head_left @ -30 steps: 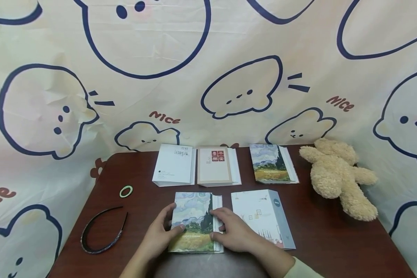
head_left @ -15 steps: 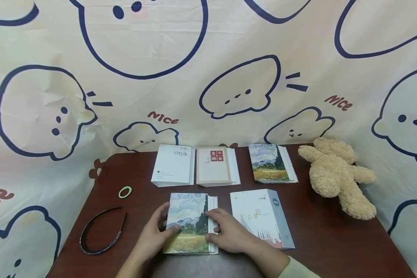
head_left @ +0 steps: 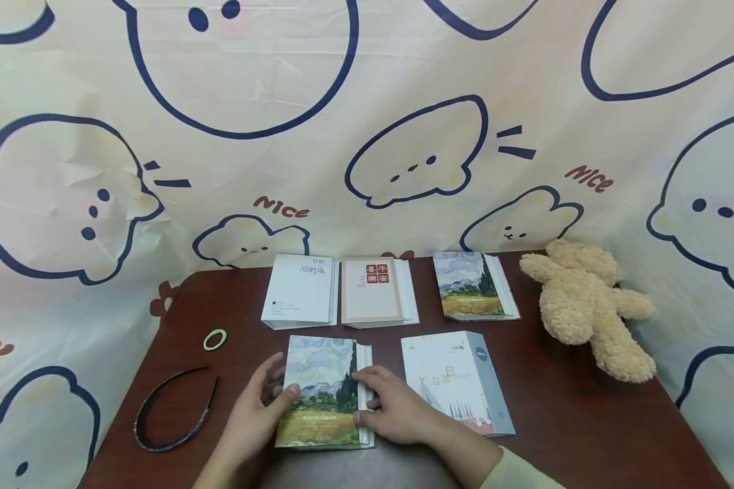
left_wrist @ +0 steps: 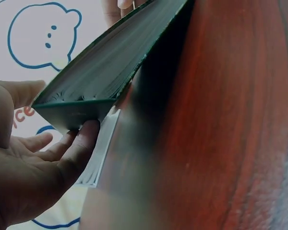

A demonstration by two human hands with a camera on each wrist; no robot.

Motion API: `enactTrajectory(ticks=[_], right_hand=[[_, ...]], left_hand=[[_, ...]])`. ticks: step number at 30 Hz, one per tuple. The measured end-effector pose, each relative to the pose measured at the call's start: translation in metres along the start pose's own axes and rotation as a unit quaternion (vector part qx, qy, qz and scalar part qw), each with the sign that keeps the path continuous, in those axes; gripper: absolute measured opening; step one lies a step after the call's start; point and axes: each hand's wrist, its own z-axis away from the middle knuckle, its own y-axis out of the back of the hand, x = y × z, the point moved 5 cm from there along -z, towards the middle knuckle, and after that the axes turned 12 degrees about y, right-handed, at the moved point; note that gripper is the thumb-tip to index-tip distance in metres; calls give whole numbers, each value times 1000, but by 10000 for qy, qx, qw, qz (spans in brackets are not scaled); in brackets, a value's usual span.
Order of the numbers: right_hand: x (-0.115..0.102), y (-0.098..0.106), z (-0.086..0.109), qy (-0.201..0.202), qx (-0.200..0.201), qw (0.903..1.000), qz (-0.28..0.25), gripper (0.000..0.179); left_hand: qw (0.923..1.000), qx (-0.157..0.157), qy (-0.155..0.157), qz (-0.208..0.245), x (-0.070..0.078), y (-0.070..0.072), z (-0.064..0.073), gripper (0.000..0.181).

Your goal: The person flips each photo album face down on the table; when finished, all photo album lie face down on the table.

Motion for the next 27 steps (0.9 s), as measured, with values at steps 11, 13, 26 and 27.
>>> enactTrajectory(ticks=[11, 13, 26, 27], right_hand=[[-4, -2, -3, -23, -34, 9985, -538, 66], [-5, -2, -3, -16, -32, 9982, -604, 66], [-9, -5, -5, -27, 11, 9957, -928, 63], [-10, -6, -6, -24, 11, 9954, -957, 63]], left_hand=[[9985, 24, -508, 193, 17, 11, 14, 49], [9980, 59, -616, 124, 20, 12, 16, 45], [9973, 172, -606, 375, 29, 8, 21, 58], [9973, 158, -586, 410, 30, 8, 21, 57]])
